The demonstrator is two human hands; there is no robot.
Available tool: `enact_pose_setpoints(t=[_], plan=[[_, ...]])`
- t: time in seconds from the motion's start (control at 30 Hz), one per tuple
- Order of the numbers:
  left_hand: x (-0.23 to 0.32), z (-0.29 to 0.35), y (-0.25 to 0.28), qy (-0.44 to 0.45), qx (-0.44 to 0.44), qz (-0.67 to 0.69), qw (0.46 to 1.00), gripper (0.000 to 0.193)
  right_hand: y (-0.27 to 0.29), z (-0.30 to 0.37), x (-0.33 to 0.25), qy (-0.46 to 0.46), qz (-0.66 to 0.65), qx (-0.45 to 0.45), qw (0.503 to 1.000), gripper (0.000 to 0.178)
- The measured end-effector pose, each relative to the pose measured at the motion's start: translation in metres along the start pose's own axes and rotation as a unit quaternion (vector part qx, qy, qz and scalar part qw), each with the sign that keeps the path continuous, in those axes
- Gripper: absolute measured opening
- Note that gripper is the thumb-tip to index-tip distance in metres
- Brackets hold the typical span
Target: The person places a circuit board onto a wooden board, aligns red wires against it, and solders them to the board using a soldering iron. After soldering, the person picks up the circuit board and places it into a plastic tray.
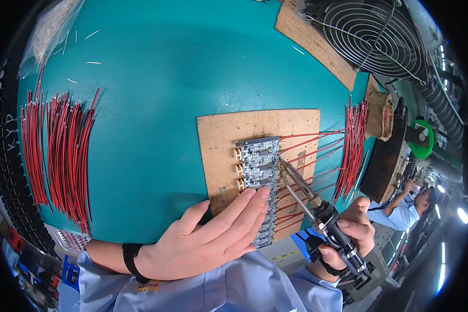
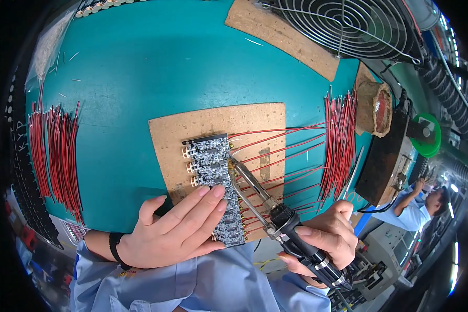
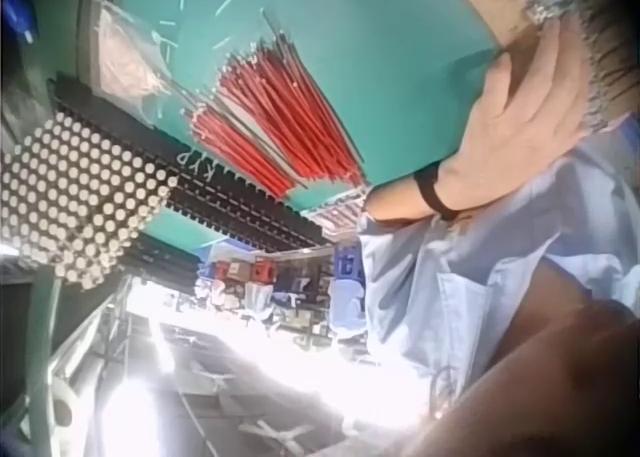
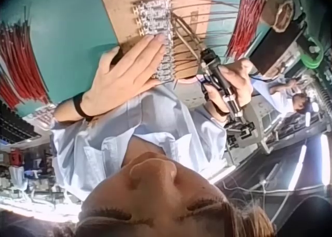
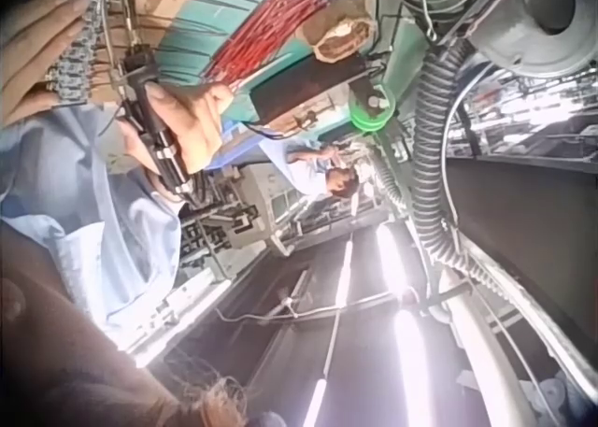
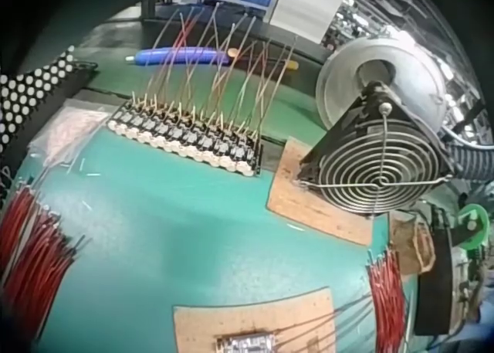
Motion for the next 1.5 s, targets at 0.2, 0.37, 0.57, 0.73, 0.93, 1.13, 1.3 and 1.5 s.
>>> enact_pose_setpoints(t=[0.2,0.37,0.57,0.73,0.93,1.13,1.3,1.5], plan=[[-0.001,-0.002,0.0,0.0,0.0,0.008,1.0,0.055,0.009,0.003,-0.001,0.005,0.013,0.009,1.0,0.044],[0.001,0.0,-0.001,0.0,0.0,0.006,1.0,0.055,0.027,0.023,0.013,-0.096,0.077,0.351,0.928,0.046],[0.001,0.0,0.0,-0.005,0.002,-0.006,1.0,0.054,0.054,0.025,0.035,-0.161,0.062,0.414,0.894,0.04],[0.001,0.0,0.0,-0.007,-0.001,-0.007,1.0,0.055,0.041,0.051,0.015,-0.085,-0.01,0.337,0.938,0.032],[0.002,0.0,0.0,-0.009,-0.005,-0.009,1.0,0.055,0.015,0.037,-0.004,-0.01,-0.04,0.098,0.994,0.049],[0.001,0.0,-0.001,-0.01,-0.007,-0.011,1.0,0.055,0.004,0.025,-0.004,0.003,-0.022,0.038,0.999,0.05],[0.002,0.0,-0.001,-0.006,-0.005,-0.01,1.0,0.055,0.002,0.023,-0.001,-0.004,-0.025,0.044,0.999,0.046],[0.002,0.0,-0.002,-0.002,-0.001,-0.01,1.0,0.054,0.003,0.023,-0.001,0.005,-0.017,0.054,0.998,0.045]])
Point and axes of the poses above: each hand's wrist, its own z-axis away from the middle knuckle, its own y-axis out of the back of the hand, x = y × z, the point moved 5 cm from there along -z, towards the middle knuckle, and after that the axes turned 11 degrees about -z, right-handed, at the moved point
